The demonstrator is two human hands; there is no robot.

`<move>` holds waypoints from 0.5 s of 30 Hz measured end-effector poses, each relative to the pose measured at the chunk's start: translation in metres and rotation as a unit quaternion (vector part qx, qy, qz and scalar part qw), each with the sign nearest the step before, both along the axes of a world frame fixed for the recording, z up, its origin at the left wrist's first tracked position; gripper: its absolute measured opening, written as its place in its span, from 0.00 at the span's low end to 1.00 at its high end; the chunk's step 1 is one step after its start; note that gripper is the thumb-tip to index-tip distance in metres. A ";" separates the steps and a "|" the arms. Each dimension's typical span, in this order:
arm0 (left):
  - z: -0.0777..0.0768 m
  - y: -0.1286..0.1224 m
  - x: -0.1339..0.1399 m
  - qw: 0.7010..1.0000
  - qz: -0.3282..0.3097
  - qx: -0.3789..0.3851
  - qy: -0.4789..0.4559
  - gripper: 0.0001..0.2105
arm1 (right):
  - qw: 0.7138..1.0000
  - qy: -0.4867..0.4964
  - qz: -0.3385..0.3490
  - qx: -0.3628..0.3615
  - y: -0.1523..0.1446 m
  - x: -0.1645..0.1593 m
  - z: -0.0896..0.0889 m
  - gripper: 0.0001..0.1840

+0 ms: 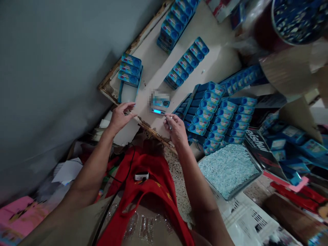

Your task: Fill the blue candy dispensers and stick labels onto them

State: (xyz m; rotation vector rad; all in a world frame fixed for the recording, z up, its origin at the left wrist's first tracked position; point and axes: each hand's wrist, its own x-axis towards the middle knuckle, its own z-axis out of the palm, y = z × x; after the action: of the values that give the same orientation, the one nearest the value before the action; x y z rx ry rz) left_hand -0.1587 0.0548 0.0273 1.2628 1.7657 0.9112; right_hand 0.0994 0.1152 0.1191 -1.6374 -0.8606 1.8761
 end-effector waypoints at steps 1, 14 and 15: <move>-0.001 0.000 0.001 1.000 0.000 -0.002 -0.002 0.24 | 0.999 -0.020 0.022 0.040 0.009 0.000 0.000 0.19; -0.014 -0.016 -0.017 1.000 0.022 -0.003 -0.004 0.22 | 0.898 -0.282 0.207 0.266 0.058 -0.011 -0.030 0.13; -0.015 -0.017 -0.019 1.000 0.025 -0.003 -0.003 0.22 | 0.898 -0.283 0.208 0.264 0.060 -0.010 -0.032 0.12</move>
State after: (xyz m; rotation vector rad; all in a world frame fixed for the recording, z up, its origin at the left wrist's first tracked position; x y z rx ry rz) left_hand -0.1781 0.0383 0.0124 1.2168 1.8015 0.9363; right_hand 0.0890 0.1749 0.0872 -1.7333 -1.9012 1.1991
